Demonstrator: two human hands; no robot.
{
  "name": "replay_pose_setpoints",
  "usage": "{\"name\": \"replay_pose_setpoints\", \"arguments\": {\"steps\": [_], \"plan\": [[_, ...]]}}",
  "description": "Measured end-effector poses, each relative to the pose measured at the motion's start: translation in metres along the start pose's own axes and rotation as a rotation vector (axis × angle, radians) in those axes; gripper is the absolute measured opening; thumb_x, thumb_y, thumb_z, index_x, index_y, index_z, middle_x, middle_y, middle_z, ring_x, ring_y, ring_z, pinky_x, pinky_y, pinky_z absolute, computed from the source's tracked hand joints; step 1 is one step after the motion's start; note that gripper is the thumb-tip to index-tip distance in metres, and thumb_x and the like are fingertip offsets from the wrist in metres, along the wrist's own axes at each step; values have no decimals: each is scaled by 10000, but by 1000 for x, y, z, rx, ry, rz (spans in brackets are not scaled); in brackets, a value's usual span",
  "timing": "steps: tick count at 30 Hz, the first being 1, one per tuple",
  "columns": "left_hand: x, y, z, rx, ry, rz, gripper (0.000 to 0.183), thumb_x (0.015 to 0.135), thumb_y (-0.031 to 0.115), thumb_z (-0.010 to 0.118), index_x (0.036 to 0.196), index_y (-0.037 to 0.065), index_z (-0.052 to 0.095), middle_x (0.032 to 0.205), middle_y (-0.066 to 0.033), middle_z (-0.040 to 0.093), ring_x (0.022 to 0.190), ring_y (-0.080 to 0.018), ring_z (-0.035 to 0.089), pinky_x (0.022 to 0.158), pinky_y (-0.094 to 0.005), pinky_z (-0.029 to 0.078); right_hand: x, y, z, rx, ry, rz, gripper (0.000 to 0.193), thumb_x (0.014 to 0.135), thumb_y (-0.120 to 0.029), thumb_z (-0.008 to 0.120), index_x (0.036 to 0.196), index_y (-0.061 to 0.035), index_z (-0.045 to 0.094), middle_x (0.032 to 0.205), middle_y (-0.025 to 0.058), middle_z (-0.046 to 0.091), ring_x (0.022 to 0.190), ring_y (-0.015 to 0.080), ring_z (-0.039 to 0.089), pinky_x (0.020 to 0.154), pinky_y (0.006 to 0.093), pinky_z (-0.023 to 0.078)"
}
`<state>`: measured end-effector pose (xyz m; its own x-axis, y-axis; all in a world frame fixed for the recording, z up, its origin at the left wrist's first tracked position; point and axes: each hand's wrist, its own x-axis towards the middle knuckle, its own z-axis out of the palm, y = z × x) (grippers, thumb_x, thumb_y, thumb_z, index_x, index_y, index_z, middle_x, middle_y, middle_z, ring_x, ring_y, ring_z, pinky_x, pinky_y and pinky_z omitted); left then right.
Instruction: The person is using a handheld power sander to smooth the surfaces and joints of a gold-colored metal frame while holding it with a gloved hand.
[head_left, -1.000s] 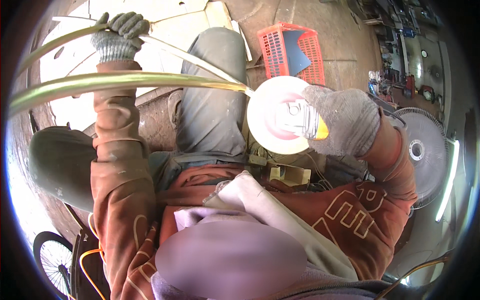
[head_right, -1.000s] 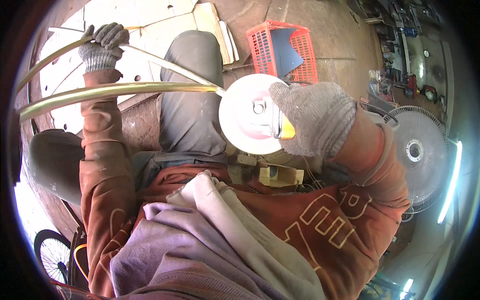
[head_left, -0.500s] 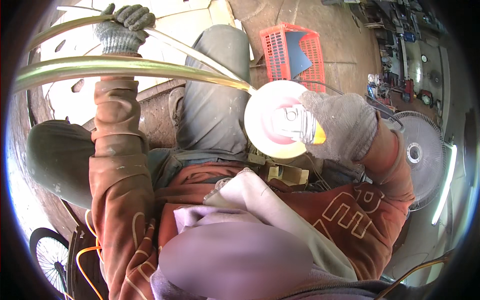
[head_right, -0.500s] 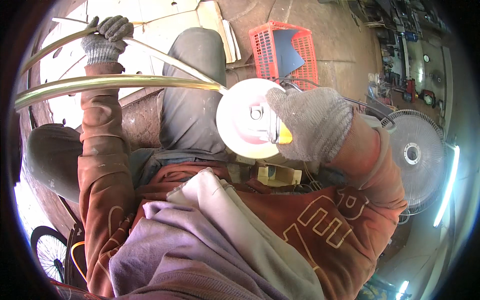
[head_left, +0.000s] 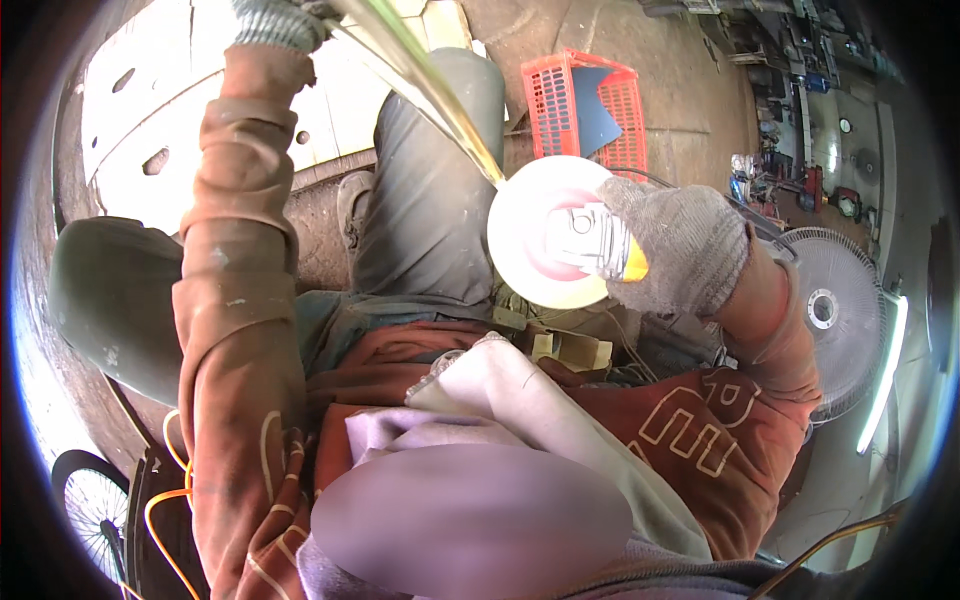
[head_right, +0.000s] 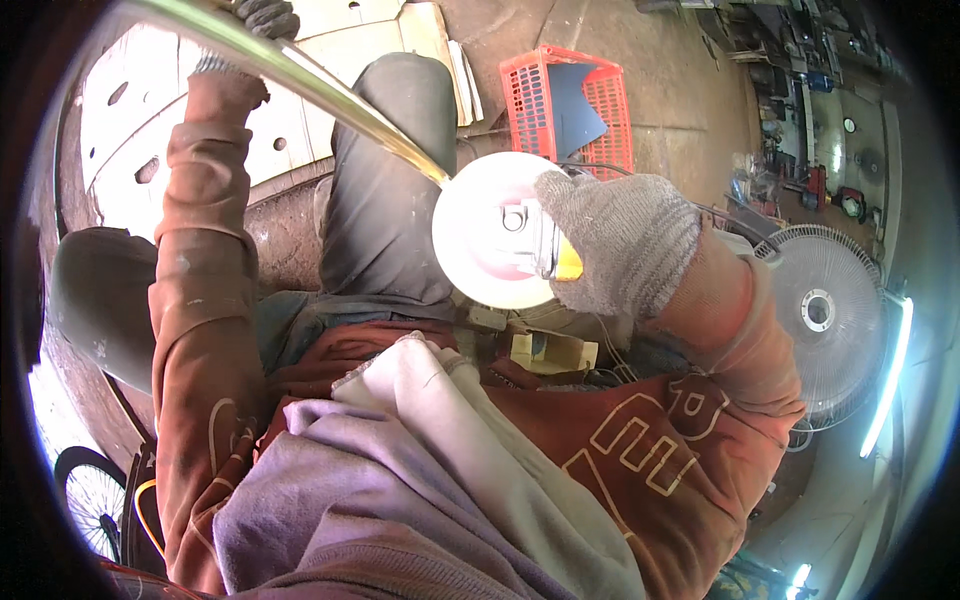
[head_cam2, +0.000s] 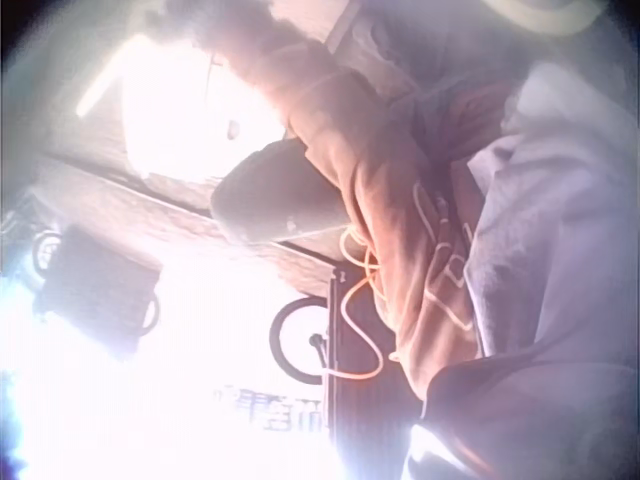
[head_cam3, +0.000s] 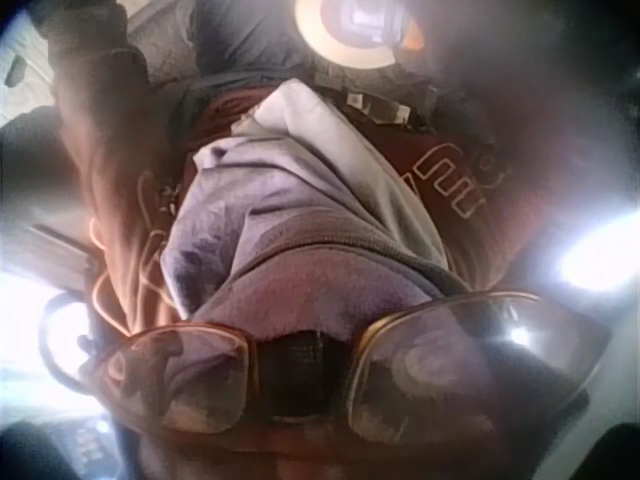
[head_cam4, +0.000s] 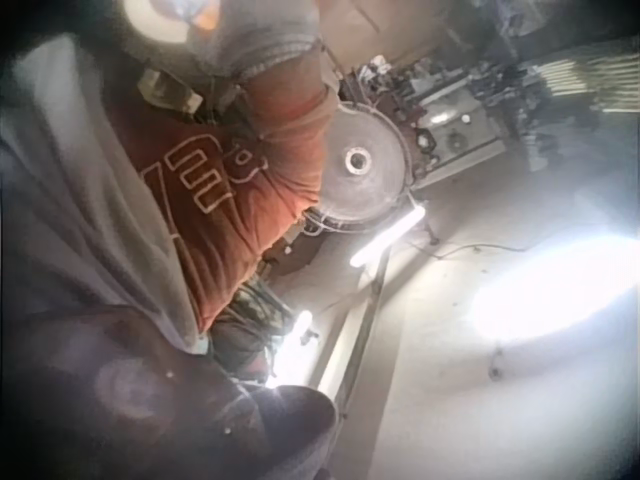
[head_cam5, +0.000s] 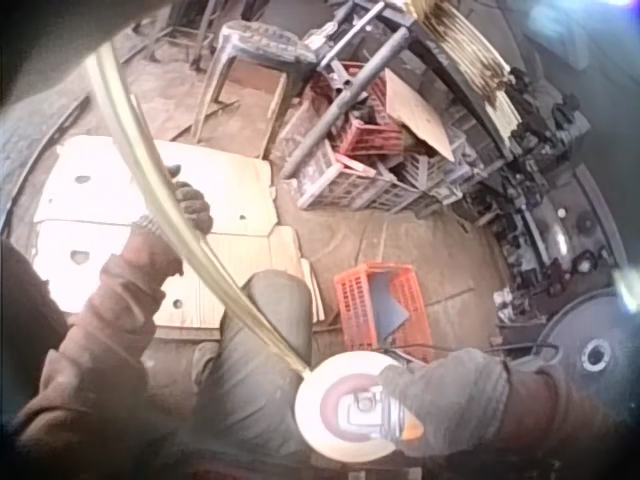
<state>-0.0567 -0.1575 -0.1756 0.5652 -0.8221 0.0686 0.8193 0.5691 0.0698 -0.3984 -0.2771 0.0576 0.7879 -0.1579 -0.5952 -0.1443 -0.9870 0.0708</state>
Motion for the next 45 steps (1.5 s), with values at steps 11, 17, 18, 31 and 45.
{"name": "replay_pose_setpoints", "arguments": {"steps": [11,17,18,31,45], "plan": [[36,-14,12,-23,273,-19,380,1011,358,592,707,141,526,629,4,513,556,-171,501,535,-332,436,4,8,6,77,137,-136,621,742,-316,814,1253,-28,610,906,192,722,777,392,721,707,473,582],[42,-14,14,-15,310,-31,390,1012,363,590,697,143,518,617,5,502,536,-169,483,511,-327,422,4,1,-5,187,-18,-49,622,745,-307,819,1289,-84,618,999,169,732,846,375,724,738,457,592],[43,-13,14,-11,312,-31,392,1012,363,589,696,143,516,615,5,500,533,-168,480,507,-326,420,3,1,-4,199,-59,-38,620,749,-301,819,1305,-110,621,1045,160,737,877,367,726,753,448,598],[50,-12,12,8,345,-45,415,1014,373,584,676,147,499,588,7,477,489,-164,440,453,-315,390,0,-4,-5,143,-17,-39,662,728,-338,833,1283,-61,603,1019,176,737,838,378,729,731,454,597],[64,-24,18,80,459,-31,431,1028,418,560,712,129,514,570,16,448,451,-146,394,403,-291,350,-4,-5,-1,229,29,-31,637,714,-338,839,1243,-73,603,978,157,732,828,380,727,717,458,593]]}}
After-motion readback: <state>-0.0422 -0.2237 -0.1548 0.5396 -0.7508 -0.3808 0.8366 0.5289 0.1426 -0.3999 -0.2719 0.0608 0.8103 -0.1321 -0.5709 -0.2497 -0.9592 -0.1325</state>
